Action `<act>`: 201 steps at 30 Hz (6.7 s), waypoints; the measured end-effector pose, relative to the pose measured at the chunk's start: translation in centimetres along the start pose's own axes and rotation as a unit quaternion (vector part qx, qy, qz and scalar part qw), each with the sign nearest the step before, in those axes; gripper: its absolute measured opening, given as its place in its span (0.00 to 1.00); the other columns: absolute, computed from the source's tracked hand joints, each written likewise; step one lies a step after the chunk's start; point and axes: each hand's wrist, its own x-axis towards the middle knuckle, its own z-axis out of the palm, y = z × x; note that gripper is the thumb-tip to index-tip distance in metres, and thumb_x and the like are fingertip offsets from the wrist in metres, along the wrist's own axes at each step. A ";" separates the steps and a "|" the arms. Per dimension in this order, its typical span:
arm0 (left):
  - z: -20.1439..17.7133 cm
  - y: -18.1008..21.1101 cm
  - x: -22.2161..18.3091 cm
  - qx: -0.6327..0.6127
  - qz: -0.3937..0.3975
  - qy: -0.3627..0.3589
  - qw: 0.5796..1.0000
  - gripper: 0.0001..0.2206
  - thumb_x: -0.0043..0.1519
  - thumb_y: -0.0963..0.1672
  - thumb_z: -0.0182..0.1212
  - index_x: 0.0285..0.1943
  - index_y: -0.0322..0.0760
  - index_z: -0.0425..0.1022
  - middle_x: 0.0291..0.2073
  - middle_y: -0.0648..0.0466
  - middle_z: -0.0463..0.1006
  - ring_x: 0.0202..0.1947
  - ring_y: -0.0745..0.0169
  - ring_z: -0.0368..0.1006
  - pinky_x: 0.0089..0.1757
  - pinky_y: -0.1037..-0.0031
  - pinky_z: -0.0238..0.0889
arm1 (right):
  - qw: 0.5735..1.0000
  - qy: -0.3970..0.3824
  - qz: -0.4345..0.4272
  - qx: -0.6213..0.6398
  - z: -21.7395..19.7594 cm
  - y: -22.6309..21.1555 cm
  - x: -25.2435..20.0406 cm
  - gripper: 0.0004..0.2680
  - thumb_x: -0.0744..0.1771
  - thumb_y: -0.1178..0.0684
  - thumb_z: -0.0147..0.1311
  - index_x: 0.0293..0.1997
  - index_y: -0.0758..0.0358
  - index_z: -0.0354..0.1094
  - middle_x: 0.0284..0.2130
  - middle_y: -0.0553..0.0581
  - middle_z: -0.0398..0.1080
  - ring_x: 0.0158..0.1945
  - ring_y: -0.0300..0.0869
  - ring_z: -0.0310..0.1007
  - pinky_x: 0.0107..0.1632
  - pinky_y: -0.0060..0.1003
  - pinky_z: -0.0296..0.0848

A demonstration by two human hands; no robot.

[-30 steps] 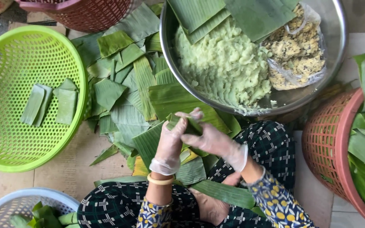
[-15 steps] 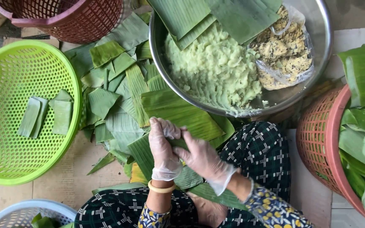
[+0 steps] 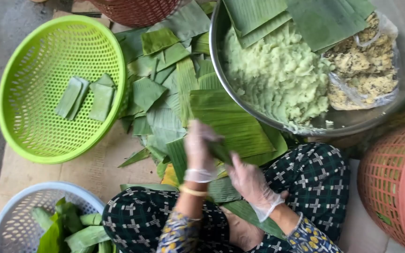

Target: Wrapping portions of green dough in banana leaves to make traditional cakes or dumplings.

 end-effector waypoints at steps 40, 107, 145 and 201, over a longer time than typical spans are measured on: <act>6.2 -0.2 2.3 0.263 0.164 -0.198 0.930 0.11 0.60 0.37 0.59 0.50 0.29 0.77 0.39 0.51 0.81 0.35 0.65 0.73 0.41 0.75 0.68 | 0.866 0.154 -0.089 0.467 -22.5 0.5 11.2 0.27 0.68 0.62 0.50 0.77 0.56 0.40 0.45 0.60 0.71 0.44 0.45 0.76 0.46 0.33 0.82; 7.2 -5.8 0.5 -0.202 0.060 -0.171 0.962 0.10 0.53 0.34 0.50 0.41 0.23 0.75 0.37 0.28 0.78 0.37 0.45 0.78 0.38 0.68 0.73 | 0.972 0.160 -0.167 -0.031 -10.8 -2.3 7.9 0.01 0.68 0.53 0.55 0.40 0.53 0.71 0.31 0.52 0.75 0.34 0.49 0.79 0.36 0.40 0.80; 8.6 -1.8 -3.0 -0.310 -0.131 -0.162 0.927 0.10 0.61 0.47 0.60 0.30 0.40 0.74 0.41 0.48 0.77 0.43 0.47 0.74 0.46 0.55 0.70 | 0.961 0.030 -0.026 0.273 -13.8 -3.6 4.8 0.19 0.64 0.63 0.57 0.61 0.56 0.62 0.46 0.67 0.71 0.42 0.47 0.73 0.43 0.46 0.78; 2.4 -7.1 -0.2 -0.135 -0.170 -0.275 0.937 0.18 0.60 0.41 0.62 0.59 0.34 0.66 0.38 0.46 0.74 0.31 0.58 0.70 0.32 0.73 0.66 | 0.969 0.078 0.222 -0.079 -29.4 11.7 16.2 0.09 0.67 0.62 0.52 0.51 0.63 0.75 0.45 0.59 0.77 0.35 0.45 0.78 0.42 0.36 0.77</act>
